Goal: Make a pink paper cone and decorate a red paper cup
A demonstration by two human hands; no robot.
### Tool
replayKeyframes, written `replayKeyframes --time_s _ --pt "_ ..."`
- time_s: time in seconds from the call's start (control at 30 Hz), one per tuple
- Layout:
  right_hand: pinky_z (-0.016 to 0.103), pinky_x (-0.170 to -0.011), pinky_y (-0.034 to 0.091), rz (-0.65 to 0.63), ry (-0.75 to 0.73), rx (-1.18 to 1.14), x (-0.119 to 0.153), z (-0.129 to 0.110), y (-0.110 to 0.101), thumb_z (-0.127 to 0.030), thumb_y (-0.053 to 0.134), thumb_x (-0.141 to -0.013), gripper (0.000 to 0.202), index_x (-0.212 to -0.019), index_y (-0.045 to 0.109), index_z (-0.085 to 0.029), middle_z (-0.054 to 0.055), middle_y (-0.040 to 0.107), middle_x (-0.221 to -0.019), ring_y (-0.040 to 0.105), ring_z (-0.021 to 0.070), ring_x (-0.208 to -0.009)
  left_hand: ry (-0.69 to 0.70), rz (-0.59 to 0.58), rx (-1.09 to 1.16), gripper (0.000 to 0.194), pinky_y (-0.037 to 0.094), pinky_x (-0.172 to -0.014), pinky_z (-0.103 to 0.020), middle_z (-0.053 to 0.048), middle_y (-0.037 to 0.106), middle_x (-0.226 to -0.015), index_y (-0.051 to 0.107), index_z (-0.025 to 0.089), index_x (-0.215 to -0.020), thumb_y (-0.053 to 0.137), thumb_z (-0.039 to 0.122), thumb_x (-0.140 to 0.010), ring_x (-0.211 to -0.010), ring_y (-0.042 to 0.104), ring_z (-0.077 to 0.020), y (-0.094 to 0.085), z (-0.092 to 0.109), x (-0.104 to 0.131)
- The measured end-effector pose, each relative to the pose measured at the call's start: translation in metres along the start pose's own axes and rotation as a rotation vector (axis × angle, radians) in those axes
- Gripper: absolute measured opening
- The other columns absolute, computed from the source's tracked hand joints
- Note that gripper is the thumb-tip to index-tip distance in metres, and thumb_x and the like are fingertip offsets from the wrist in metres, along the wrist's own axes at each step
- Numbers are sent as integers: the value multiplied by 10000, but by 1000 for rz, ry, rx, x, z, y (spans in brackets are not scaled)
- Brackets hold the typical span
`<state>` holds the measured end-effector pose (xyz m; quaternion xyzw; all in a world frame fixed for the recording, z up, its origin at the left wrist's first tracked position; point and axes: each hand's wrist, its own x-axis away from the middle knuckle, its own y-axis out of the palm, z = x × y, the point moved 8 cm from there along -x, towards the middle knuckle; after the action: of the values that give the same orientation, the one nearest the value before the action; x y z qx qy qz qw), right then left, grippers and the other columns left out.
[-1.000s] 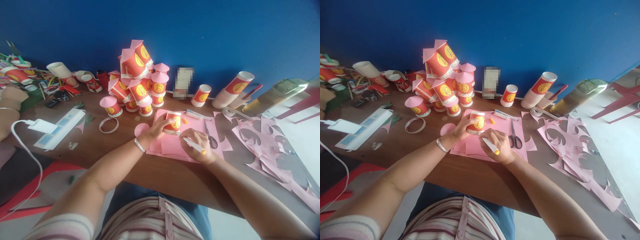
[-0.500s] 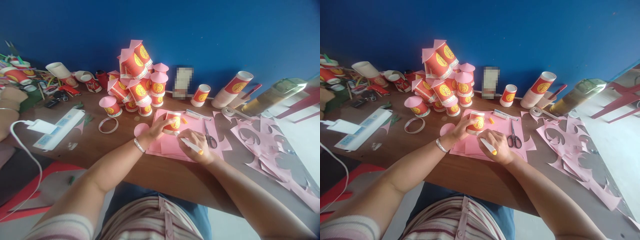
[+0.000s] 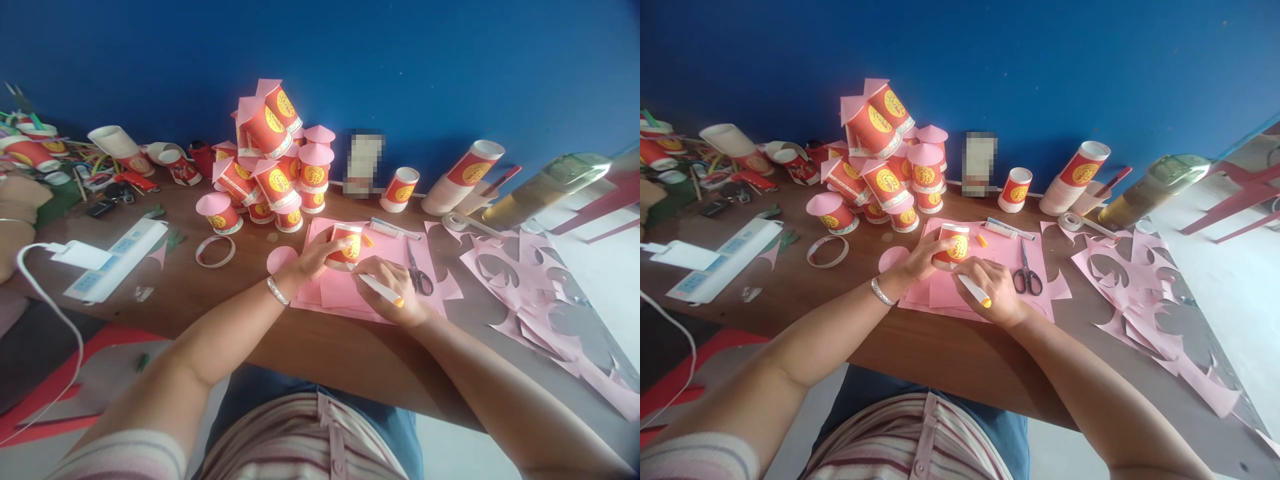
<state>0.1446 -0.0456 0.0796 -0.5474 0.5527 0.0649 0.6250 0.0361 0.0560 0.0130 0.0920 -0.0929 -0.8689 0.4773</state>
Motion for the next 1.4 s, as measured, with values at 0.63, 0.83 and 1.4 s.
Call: replayKeyframes --time_s 0.63,0.83,1.4 --pt "233 -592 516 60 1 35 6 7 1 -150 614 -957 97 -961 579 -240 -23 724 -794 670 117 -617 -12 18 38 237 498 -781 -260 -19 632 -893 647 164 -891 739 382 -875 -844 592 -140 -5 -1 1" --pt "234 -577 508 51 1 29 3 5 0 -145 587 -973 97 -949 571 -237 -20 717 -787 657 114 -599 -27 5 52 242 500 -778 -267 -25 667 -895 654 162 -949 714 387 -885 -843 617 -151 -3 -1 1" --pt "230 -628 553 50 20 0 2 7 -1 -131 609 -962 120 -986 592 -247 -18 735 -820 704 127 -658 -38 -31 69 292 510 -770 -272 -38 697 -972 685 174 -1035 721 422 -886 -908 653 -176 -1 -5 1"
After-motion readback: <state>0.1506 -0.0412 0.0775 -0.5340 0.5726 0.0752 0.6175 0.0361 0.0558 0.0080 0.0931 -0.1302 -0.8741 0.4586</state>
